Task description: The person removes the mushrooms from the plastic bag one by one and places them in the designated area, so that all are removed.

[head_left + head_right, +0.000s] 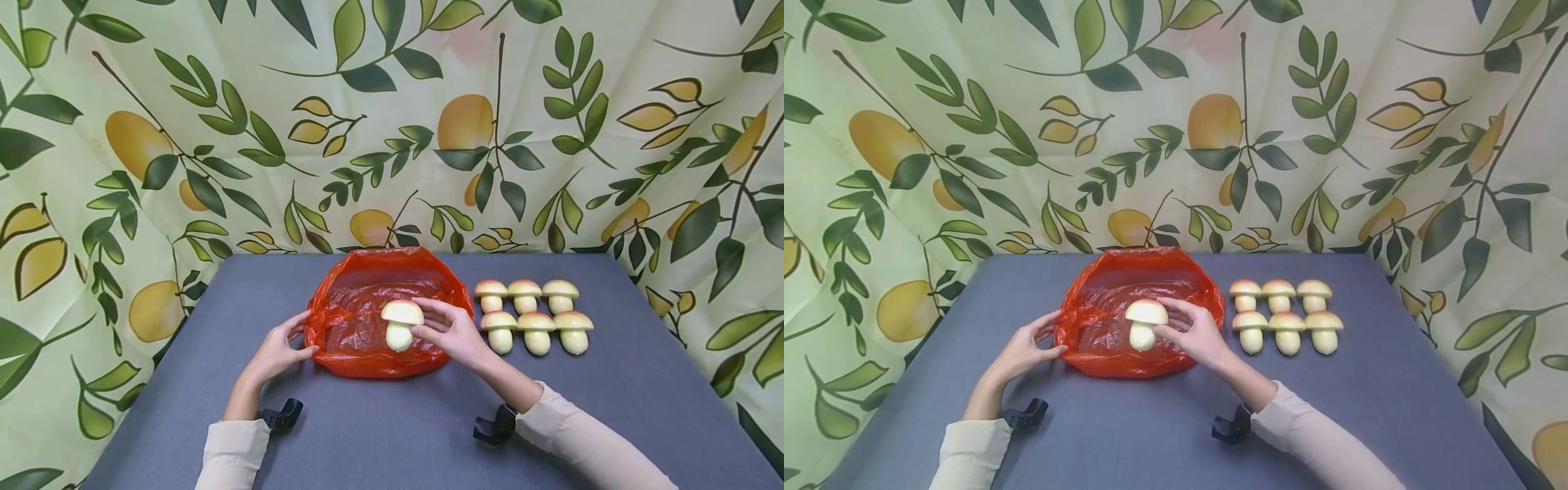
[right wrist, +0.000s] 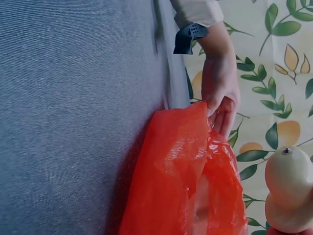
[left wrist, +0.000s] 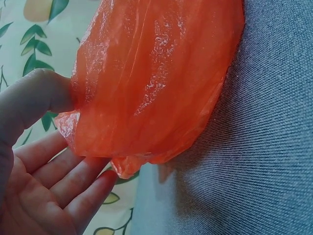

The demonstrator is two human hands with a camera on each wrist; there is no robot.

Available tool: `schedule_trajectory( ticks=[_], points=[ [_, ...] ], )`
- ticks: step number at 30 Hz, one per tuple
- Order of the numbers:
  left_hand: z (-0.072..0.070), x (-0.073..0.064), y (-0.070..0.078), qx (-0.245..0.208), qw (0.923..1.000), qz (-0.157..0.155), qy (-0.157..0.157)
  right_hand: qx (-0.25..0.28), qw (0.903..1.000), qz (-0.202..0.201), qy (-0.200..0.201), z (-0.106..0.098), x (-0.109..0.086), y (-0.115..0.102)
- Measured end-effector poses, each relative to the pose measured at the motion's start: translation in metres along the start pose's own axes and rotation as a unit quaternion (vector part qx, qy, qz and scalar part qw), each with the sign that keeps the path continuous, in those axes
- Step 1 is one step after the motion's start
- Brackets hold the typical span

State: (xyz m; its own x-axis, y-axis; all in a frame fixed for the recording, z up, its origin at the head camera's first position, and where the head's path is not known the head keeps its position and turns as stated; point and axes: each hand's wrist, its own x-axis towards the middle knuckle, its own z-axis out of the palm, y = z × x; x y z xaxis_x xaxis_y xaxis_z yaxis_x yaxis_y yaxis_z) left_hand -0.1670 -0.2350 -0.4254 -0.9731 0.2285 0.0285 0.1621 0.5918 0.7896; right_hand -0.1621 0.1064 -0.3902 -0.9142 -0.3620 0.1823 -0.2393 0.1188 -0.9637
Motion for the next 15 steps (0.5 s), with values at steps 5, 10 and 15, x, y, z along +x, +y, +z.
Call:
schedule_trajectory(
  ticks=[5,10,15],
  points=[
    [0.0,-0.001,0.002,-0.006,1.0,0.001,-0.006,-0.001,1.0,-0.006,-0.008,-0.006,-0.006,0.006],
    [0.0,0.0,0.002,-0.008,1.0,-0.003,-0.004,-0.005,1.0,-0.004,-0.005,-0.015,-0.013,0.009],
    [0.0,0.0,0.0,-0.008,0.9999,-0.009,-0.005,-0.004,0.9999,0.012,-0.001,-0.025,-0.017,0.01]
  ],
)
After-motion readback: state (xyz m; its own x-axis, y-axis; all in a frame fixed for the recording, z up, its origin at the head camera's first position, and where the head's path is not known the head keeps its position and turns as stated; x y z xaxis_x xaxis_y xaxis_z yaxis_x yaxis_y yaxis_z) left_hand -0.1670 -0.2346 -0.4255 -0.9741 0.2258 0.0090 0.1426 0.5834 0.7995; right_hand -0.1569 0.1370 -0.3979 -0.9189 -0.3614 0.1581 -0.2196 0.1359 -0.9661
